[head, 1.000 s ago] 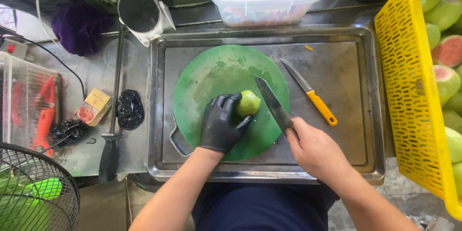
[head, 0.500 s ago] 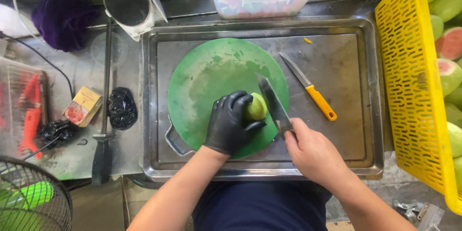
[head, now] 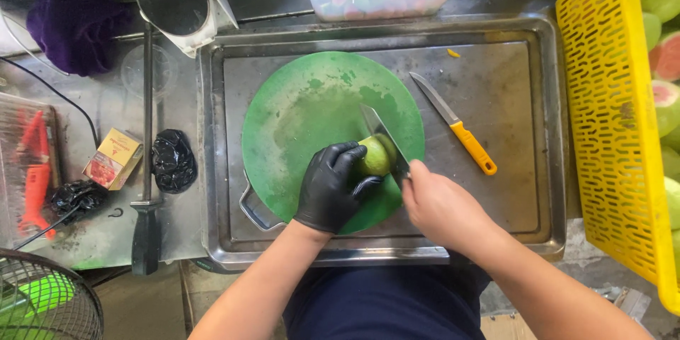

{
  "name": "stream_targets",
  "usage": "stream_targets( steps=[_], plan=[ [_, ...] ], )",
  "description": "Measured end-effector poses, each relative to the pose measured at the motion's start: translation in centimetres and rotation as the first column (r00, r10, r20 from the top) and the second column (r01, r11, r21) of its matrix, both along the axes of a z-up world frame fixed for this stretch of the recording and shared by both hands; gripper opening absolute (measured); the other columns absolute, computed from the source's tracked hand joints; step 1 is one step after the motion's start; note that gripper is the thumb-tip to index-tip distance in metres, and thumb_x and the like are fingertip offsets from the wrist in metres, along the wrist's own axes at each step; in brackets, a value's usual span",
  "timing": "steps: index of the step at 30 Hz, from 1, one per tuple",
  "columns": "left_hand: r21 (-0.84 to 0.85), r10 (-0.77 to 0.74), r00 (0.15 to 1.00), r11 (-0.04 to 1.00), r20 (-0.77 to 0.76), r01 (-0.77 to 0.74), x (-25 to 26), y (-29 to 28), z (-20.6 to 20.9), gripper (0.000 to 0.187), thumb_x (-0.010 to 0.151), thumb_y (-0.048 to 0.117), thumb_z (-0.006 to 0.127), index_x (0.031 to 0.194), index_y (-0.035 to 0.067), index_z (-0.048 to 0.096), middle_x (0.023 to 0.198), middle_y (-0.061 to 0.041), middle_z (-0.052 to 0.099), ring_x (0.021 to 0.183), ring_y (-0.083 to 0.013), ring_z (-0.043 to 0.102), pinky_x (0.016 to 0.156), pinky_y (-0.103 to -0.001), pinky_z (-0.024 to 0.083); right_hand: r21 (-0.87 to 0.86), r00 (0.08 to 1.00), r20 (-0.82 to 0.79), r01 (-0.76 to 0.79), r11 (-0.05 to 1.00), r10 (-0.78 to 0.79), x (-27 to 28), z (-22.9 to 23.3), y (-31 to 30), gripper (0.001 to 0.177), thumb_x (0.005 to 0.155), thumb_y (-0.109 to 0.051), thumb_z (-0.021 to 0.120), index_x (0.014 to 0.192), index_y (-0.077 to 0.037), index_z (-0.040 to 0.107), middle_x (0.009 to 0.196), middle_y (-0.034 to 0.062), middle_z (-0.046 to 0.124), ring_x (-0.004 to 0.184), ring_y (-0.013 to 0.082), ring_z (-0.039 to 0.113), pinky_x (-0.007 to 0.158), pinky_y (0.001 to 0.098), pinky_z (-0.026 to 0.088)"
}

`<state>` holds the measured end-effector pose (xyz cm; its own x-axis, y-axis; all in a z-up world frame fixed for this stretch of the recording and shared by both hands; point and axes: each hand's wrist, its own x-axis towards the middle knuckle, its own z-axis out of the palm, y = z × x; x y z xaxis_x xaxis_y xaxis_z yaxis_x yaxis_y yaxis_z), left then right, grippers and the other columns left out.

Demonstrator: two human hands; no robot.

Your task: The person cuts guavas on a green cutting board using a knife. They slice the fruit into pieces and place them into a clear plastic container. The person wears black gloves and works at a metal countertop with baskets of whole guavas nearby.

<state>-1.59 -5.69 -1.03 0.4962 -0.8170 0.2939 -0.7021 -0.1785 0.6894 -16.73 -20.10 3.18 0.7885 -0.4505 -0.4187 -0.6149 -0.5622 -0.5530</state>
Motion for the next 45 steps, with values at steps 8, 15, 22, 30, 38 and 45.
stream_targets(
  steps=[8, 15, 22, 30, 38, 45],
  plan=[
    [-0.038, 0.036, 0.999, 0.999, 0.015, -0.036, -0.5, -0.1, 0.1, 0.049, 0.078, 0.02, 0.087, 0.119, 0.007, 0.064, 0.119, -0.014, 0.066, 0.109, -0.0361, 0.064, 0.096, -0.045, 0.053, -0.06, 0.996, 0.085, -0.01, 0.998, 0.015, 0.6, -1.3, 0.8, 0.021, 0.099, -0.022, 0.049, 0.098, -0.001, 0.046, 0.072, 0.0265, 0.065, 0.072, 0.0482, 0.064, 0.066, 0.0586, 0.049],
    [-0.042, 0.045, 0.998, 0.998, 0.05, -0.043, -0.8, 0.1, -0.1, 0.052, 0.078, 0.022, 0.087, 0.12, 0.006, 0.062, 0.124, -0.016, 0.065, 0.112, -0.0379, 0.063, 0.097, -0.046, 0.052, -0.007, 1.0, -0.017, -0.015, 1.0, 0.015, -2.8, -0.5, 1.8, 0.021, 0.099, -0.021, 0.048, 0.098, 0.0, 0.045, 0.073, 0.0262, 0.067, 0.074, 0.048, 0.065, 0.068, 0.0584, 0.05],
    [-0.068, 0.017, 0.998, 0.998, 0.068, -0.013, -0.4, 0.1, -0.7, 0.052, 0.079, 0.021, 0.087, 0.121, 0.005, 0.061, 0.126, -0.017, 0.064, 0.114, -0.0393, 0.063, 0.099, -0.047, 0.051, -0.062, 0.999, 0.046, -0.004, 0.998, 0.007, 0.4, -2.5, 1.1, 0.021, 0.1, -0.021, 0.049, 0.099, 0.0, 0.046, 0.075, 0.027, 0.067, 0.074, 0.0486, 0.065, 0.068, 0.059, 0.05],
    [-0.081, 0.126, 0.987, 0.99, 0.098, -0.118, -0.9, 0.3, -1.2, 0.054, 0.08, 0.019, 0.083, 0.125, 0.003, 0.058, 0.132, -0.019, 0.062, 0.119, -0.0405, 0.059, 0.104, -0.049, 0.045, -0.143, 0.98, 0.19, -0.036, 0.989, 0.063, 0.7, -3.0, 1.9, 0.019, 0.098, -0.018, 0.048, 0.1, 0.0, 0.046, 0.073, 0.0254, 0.067, 0.071, 0.0467, 0.066, 0.064, 0.057, 0.051],
    [-0.072, 0.133, 0.99, 0.989, 0.048, -0.129, -0.4, 0.7, -1.1, 0.053, 0.079, 0.024, 0.085, 0.121, 0.004, 0.06, 0.13, -0.018, 0.063, 0.119, -0.0394, 0.058, 0.106, -0.047, 0.046, -0.103, 0.996, -0.043, -0.079, 0.992, 0.075, 1.6, -1.3, 1.6, 0.017, 0.097, -0.019, 0.049, 0.1, -0.002, 0.048, 0.081, 0.0245, 0.07, 0.078, 0.0458, 0.068, 0.072, 0.0571, 0.053],
    [-0.08, 0.139, 0.987, 0.988, 0.084, -0.132, -0.5, 0.7, -0.5, 0.056, 0.075, 0.024, 0.088, 0.121, 0.005, 0.061, 0.127, -0.017, 0.064, 0.117, -0.0387, 0.059, 0.103, -0.047, 0.045, -0.085, 0.997, 0.075, -0.002, 0.996, 0.008, 2.3, -1.5, 0.9, 0.022, 0.099, -0.027, 0.05, 0.1, -0.004, 0.05, 0.086, 0.0259, 0.069, 0.085, 0.0485, 0.065, 0.077, 0.0579, 0.05]
  ],
)
